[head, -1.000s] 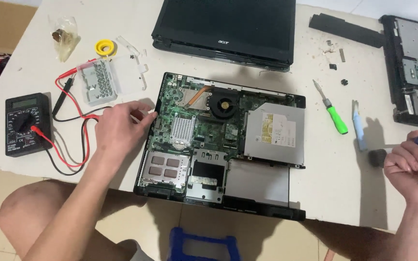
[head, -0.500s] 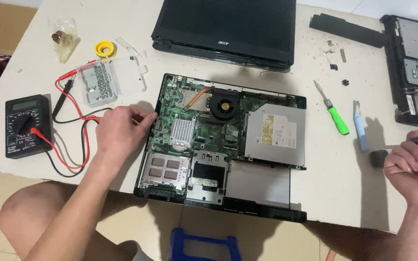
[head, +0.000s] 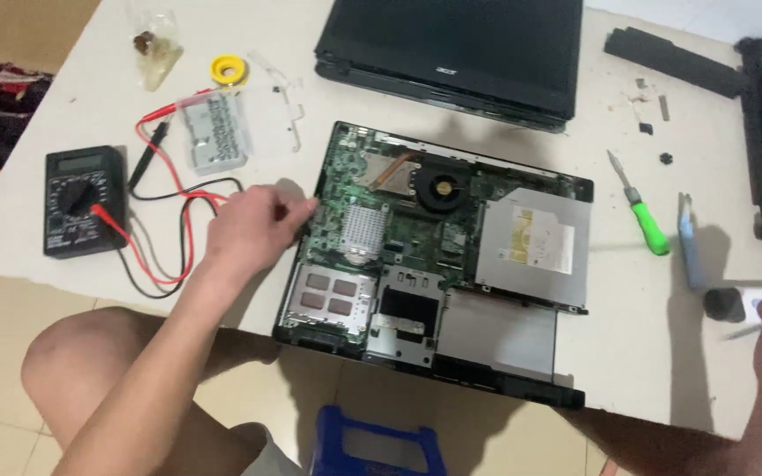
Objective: Assembling and repairing a laptop by installing an optical drive, applying thermal paste, and reattaching the keyboard and casing.
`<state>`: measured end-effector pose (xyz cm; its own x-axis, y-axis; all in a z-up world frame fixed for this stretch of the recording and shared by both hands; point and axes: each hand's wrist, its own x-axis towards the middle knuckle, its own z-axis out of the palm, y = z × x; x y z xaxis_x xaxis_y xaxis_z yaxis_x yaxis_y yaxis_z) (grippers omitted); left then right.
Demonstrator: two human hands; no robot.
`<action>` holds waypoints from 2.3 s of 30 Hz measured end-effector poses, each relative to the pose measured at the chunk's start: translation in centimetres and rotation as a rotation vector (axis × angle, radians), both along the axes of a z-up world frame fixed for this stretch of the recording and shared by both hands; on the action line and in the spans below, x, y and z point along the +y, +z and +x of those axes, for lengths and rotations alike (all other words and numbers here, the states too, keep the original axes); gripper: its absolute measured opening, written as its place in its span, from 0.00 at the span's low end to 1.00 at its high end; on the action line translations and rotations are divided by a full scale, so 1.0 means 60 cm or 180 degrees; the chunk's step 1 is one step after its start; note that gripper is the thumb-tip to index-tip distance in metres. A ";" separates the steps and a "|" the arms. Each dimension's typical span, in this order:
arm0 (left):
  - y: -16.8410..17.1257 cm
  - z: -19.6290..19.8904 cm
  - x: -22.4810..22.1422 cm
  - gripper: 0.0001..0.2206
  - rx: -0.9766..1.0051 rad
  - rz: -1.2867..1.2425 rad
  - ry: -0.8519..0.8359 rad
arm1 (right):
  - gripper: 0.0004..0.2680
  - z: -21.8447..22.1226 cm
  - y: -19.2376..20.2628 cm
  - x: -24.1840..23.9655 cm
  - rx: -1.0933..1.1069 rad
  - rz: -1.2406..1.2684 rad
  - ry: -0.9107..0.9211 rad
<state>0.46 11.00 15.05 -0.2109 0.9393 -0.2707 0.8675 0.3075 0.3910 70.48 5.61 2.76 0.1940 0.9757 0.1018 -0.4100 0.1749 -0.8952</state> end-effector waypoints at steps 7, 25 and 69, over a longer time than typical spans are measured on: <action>0.045 -0.010 -0.018 0.12 -0.0565 -0.0295 -0.0098 | 0.08 -0.457 0.238 0.059 -0.1744 -0.0968 -0.1632; 0.060 0.010 -0.020 0.11 -0.0420 0.0620 -0.0651 | 0.03 -0.400 0.353 0.066 -0.2078 -0.0786 -0.1901; 0.076 -0.029 -0.042 0.09 -0.0705 -0.0988 -0.0514 | 0.16 -0.622 0.334 0.107 -0.3004 -0.1268 -0.0253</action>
<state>-1.27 8.49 19.58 0.0276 0.8221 -0.5687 0.8196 0.3071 0.4837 33.14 12.03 22.82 0.2683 0.9598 -0.0821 0.4909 -0.2095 -0.8457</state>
